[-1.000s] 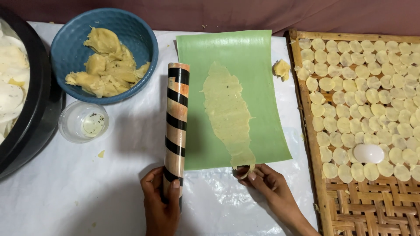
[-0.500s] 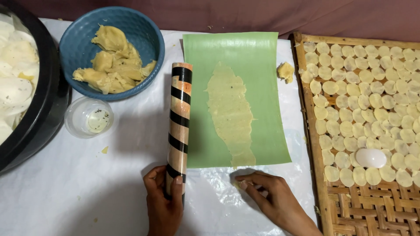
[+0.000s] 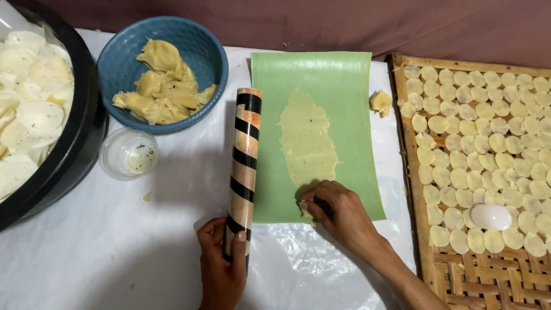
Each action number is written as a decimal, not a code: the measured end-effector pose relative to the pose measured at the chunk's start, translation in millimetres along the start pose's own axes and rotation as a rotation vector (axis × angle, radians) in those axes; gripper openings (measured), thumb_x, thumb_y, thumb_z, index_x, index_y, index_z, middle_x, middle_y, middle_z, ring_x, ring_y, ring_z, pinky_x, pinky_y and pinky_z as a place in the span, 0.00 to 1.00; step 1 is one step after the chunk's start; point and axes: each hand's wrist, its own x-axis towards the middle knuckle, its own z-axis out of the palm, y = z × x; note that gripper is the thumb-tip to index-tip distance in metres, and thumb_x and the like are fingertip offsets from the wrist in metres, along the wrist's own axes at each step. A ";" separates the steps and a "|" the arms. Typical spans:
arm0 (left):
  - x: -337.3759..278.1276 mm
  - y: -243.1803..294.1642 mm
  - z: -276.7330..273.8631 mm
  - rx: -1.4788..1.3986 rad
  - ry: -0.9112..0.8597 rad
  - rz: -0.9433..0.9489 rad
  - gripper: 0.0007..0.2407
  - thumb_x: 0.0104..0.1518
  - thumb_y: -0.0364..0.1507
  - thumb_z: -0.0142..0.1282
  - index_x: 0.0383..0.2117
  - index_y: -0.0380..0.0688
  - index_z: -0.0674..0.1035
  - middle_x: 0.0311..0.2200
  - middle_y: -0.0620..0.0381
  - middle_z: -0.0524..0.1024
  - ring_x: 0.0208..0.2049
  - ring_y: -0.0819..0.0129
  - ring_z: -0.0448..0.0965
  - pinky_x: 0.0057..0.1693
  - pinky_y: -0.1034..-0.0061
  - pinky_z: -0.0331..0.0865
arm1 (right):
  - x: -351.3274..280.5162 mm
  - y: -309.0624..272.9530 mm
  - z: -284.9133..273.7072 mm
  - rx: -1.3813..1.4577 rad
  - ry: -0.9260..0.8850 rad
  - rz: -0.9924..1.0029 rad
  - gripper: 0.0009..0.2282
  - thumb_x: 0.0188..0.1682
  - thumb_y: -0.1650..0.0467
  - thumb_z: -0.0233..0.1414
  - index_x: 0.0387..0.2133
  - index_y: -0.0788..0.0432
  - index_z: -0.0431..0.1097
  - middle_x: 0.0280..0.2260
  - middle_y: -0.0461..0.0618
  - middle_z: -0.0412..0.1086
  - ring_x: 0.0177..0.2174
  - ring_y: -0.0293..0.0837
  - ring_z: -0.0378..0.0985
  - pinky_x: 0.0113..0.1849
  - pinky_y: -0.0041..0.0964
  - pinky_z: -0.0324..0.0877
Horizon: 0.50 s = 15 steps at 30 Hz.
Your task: Flattening small portions of dough into thin discs using a rolling pin on a plastic mat.
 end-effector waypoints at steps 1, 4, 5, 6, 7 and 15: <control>-0.1 -0.1 0.4 0.009 0.004 0.002 0.17 0.58 0.34 0.52 0.50 0.43 0.67 0.38 0.50 0.82 0.34 0.64 0.82 0.40 0.72 0.74 | -0.5 0.4 -0.5 0.003 0.012 -0.021 0.05 0.50 0.70 0.57 0.33 0.59 0.78 0.34 0.47 0.78 0.34 0.45 0.81 0.38 0.37 0.75; 1.3 0.3 0.4 0.016 -0.005 -0.023 0.17 0.57 0.34 0.52 0.50 0.43 0.67 0.38 0.50 0.82 0.34 0.63 0.82 0.39 0.71 0.74 | -8.0 -9.6 -8.7 0.158 -0.029 0.230 0.02 0.52 0.71 0.53 0.34 0.54 0.73 0.29 0.40 0.81 0.22 0.36 0.77 0.27 0.30 0.71; 0.8 1.7 0.5 0.017 -0.006 -0.024 0.17 0.57 0.34 0.52 0.50 0.43 0.67 0.38 0.50 0.82 0.34 0.63 0.82 0.39 0.71 0.74 | -7.7 -11.9 -8.3 0.158 -0.029 0.231 0.02 0.52 0.71 0.53 0.34 0.54 0.73 0.29 0.40 0.81 0.22 0.36 0.77 0.27 0.30 0.71; 0.9 3.3 0.9 0.023 -0.006 -0.009 0.17 0.57 0.34 0.52 0.49 0.42 0.67 0.37 0.50 0.82 0.34 0.63 0.81 0.40 0.71 0.73 | -8.1 -14.1 -8.2 0.198 -0.002 0.214 0.03 0.52 0.71 0.54 0.37 0.55 0.73 0.30 0.41 0.81 0.20 0.35 0.73 0.25 0.29 0.69; 0.7 5.1 1.4 0.029 -0.005 0.005 0.16 0.58 0.34 0.52 0.49 0.42 0.67 0.37 0.51 0.81 0.34 0.63 0.80 0.40 0.71 0.73 | -8.6 -16.4 -8.2 0.238 0.026 0.197 0.05 0.52 0.70 0.54 0.40 0.55 0.73 0.30 0.41 0.81 0.18 0.34 0.69 0.23 0.29 0.67; 1.9 5.6 2.2 0.052 -0.013 -0.033 0.17 0.57 0.36 0.52 0.49 0.43 0.67 0.38 0.51 0.82 0.35 0.64 0.82 0.40 0.70 0.75 | -4.8 -12.6 -8.6 0.259 0.060 0.021 0.10 0.52 0.76 0.48 0.44 0.59 0.74 0.44 0.47 0.79 0.22 0.36 0.73 0.25 0.29 0.67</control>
